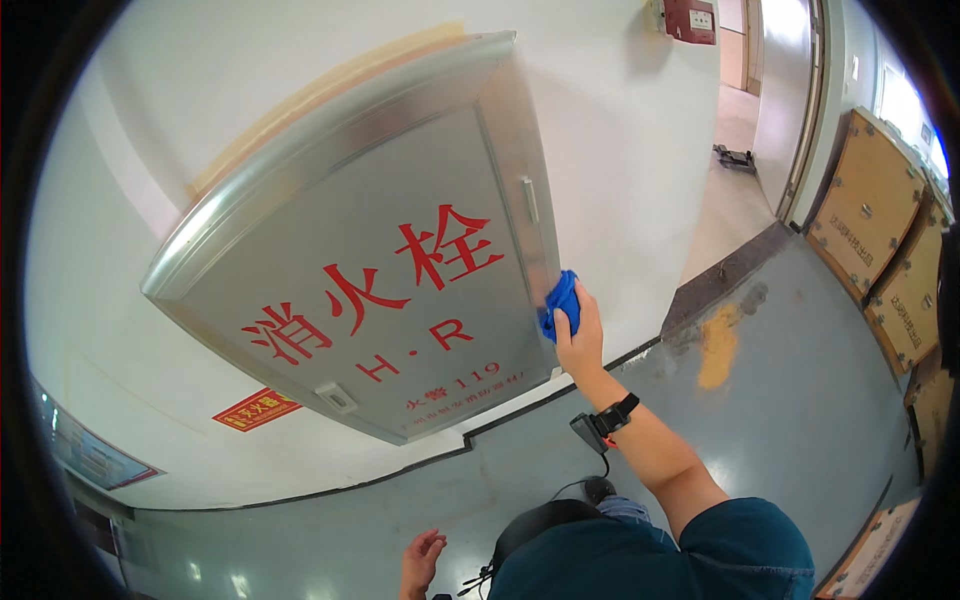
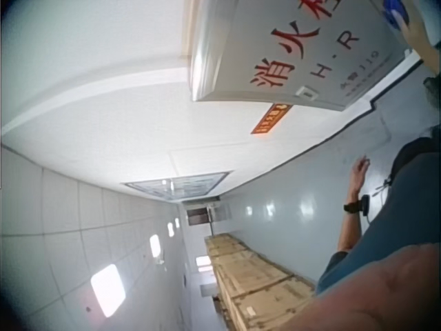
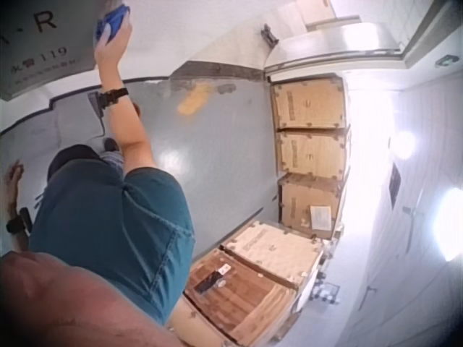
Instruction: Clean the exterior surfaces of a wall-mounted fire hydrant box using a blue cloth.
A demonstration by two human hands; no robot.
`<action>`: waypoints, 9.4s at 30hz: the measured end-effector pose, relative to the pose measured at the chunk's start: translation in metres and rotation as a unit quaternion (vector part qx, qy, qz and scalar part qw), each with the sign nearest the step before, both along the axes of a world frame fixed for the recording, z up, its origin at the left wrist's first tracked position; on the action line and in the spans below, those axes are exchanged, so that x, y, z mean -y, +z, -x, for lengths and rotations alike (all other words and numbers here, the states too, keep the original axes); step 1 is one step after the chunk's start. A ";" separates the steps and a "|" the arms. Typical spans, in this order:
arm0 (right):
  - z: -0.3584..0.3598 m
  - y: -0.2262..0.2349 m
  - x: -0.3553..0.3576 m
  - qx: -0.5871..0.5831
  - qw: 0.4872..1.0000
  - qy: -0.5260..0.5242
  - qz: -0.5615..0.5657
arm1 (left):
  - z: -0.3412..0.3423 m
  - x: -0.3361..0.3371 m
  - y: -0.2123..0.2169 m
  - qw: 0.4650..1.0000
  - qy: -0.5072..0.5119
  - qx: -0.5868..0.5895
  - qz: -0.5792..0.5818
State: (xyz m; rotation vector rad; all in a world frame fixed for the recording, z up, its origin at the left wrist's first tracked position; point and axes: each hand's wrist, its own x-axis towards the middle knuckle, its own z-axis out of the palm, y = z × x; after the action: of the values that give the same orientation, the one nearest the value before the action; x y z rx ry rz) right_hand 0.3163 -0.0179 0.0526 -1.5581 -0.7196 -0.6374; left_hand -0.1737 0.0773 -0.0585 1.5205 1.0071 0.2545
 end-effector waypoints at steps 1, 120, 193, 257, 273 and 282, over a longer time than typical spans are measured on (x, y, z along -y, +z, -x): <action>0.000 -0.013 0.001 -0.015 1.000 0.000 0.018 | -0.001 0.000 0.001 1.000 -0.002 -0.001 0.001; 0.116 -0.115 -0.057 -0.669 0.697 0.193 -0.170 | 0.046 0.022 -0.005 0.996 0.086 0.010 0.001; 0.178 0.006 -0.147 0.409 0.866 0.191 0.216 | 0.087 0.028 -0.010 0.991 0.130 0.022 0.038; 0.187 0.199 -0.167 0.530 0.831 0.122 0.120 | 0.093 0.033 -0.031 0.986 0.153 0.058 0.023; 0.192 0.271 -0.172 0.533 0.843 0.066 0.033 | 0.088 0.032 -0.029 0.989 0.139 0.055 0.021; 0.212 0.221 -0.202 0.576 0.798 0.155 0.083 | 0.098 0.037 -0.041 0.984 0.168 0.055 0.012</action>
State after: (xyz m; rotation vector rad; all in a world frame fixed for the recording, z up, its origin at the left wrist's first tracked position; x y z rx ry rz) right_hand 0.1045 0.1839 0.2733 -1.0176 -1.9365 -1.3006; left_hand -0.2715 0.0403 -0.0997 1.2945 1.1714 0.5559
